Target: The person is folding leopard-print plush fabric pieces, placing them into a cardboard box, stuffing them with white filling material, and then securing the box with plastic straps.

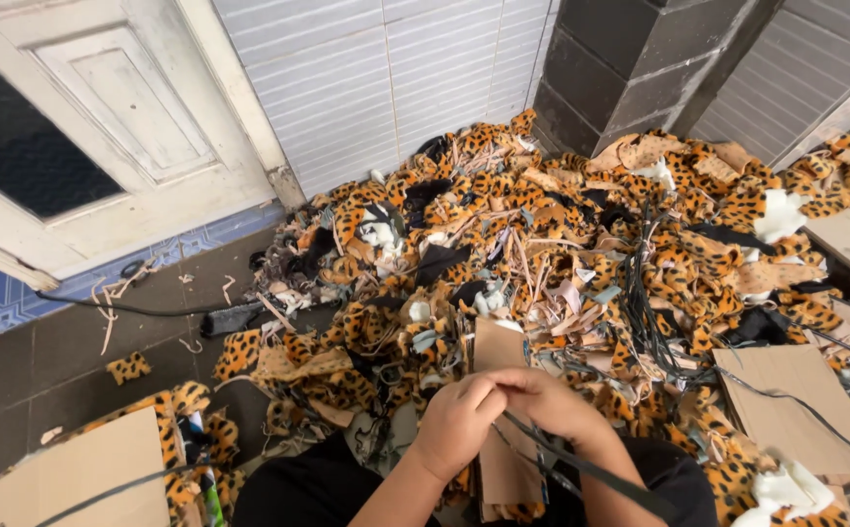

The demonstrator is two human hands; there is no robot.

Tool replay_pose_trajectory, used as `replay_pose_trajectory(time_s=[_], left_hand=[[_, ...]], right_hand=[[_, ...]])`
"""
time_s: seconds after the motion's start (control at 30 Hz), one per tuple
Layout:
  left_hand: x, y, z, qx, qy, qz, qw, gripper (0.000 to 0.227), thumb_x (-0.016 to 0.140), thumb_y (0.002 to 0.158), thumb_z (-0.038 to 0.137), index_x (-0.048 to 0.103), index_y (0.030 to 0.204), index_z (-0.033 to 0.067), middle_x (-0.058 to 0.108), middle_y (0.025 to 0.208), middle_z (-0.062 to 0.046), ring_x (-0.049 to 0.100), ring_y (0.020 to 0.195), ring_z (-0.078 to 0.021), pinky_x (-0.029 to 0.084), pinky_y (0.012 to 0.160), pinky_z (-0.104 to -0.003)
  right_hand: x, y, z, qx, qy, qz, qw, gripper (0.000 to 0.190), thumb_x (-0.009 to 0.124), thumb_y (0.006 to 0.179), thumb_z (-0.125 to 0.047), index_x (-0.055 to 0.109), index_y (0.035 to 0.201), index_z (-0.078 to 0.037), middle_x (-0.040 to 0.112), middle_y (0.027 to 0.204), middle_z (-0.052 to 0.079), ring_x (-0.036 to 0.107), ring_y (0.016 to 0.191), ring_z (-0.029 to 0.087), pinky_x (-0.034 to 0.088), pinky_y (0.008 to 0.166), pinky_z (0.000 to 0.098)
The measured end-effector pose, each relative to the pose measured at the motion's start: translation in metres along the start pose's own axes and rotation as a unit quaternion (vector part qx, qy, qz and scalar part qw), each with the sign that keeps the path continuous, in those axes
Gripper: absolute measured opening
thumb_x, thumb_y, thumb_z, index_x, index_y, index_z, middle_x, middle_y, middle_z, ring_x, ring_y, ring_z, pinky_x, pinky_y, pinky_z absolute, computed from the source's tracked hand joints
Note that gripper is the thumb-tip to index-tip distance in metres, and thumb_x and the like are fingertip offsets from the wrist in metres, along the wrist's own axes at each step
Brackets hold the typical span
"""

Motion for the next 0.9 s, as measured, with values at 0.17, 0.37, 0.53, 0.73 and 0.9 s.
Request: replay_pose_trajectory(time_s=[0.17, 0.37, 0.53, 0.73, 0.9], left_hand=[[-0.027, 0.004, -0.007, -0.006, 0.033, -0.008, 0.999, 0.011, 0.075, 0.091, 0.003, 0.064, 0.093, 0.0053, 0.060, 0.090, -0.008, 0.061, 0.078, -0.0205, 0.058, 0.069, -0.033], [-0.058, -0.004, -0.012, -0.069, -0.105, 0.056, 0.990, 0.020, 0.072, 0.092, -0.002, 0.061, 0.076, 0.0022, 0.069, 0.086, -0.012, 0.072, 0.085, -0.0253, 0.062, 0.079, -0.038], [-0.065, -0.041, -0.028, -0.173, -0.174, 0.046, 0.968, 0.019, 0.070, 0.088, -0.005, 0.060, 0.077, 0.0059, 0.070, 0.079, -0.009, 0.073, 0.082, -0.0246, 0.062, 0.077, -0.035], [-0.029, -0.125, -0.121, -0.403, -0.190, 0.148, 0.883, 0.016, 0.071, 0.090, 0.010, 0.062, 0.076, 0.0092, 0.069, 0.079, -0.006, 0.069, 0.077, -0.0210, 0.053, 0.073, -0.033], [-0.048, -0.174, -0.151, -0.773, -0.258, 0.056, 0.577, 0.080, 0.056, 0.089, 0.055, 0.033, 0.155, 0.0149, 0.034, 0.156, -0.008, 0.038, 0.144, -0.0276, 0.036, 0.118, -0.047]], right_hand=[[-0.013, -0.001, 0.005, -0.002, 0.019, 0.112, 0.993, 0.021, 0.073, 0.088, -0.001, 0.084, 0.103, -0.012, 0.083, 0.089, 0.005, 0.075, 0.077, 0.011, 0.063, 0.077, 0.0248], [-0.032, -0.005, 0.010, 0.020, -0.055, 0.205, 0.977, 0.018, 0.072, 0.086, 0.000, 0.087, 0.089, -0.011, 0.081, 0.080, 0.002, 0.060, 0.056, 0.007, 0.049, 0.055, 0.0226], [-0.055, -0.007, 0.047, 0.029, -0.114, 0.253, 0.960, 0.012, 0.075, 0.087, -0.006, 0.086, 0.091, -0.011, 0.078, 0.081, 0.002, 0.055, 0.055, 0.008, 0.050, 0.051, 0.0232], [-0.054, -0.004, 0.027, -0.035, -0.107, 0.237, 0.965, 0.019, 0.077, 0.085, -0.014, 0.080, 0.103, -0.019, 0.080, 0.113, 0.002, 0.071, 0.110, 0.019, 0.053, 0.109, 0.0407], [-0.017, -0.032, 0.113, 0.359, -0.016, 0.046, 0.932, 0.098, 0.032, 0.081, -0.076, 0.008, 0.164, -0.028, 0.014, 0.172, 0.004, 0.027, 0.154, 0.031, 0.029, 0.124, 0.0584]])
Point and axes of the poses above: each hand's wrist, its own y-axis towards the middle knuckle, its own x-axis out of the palm, z = x × y, the point moved 9 cm from there along y, towards the middle knuckle
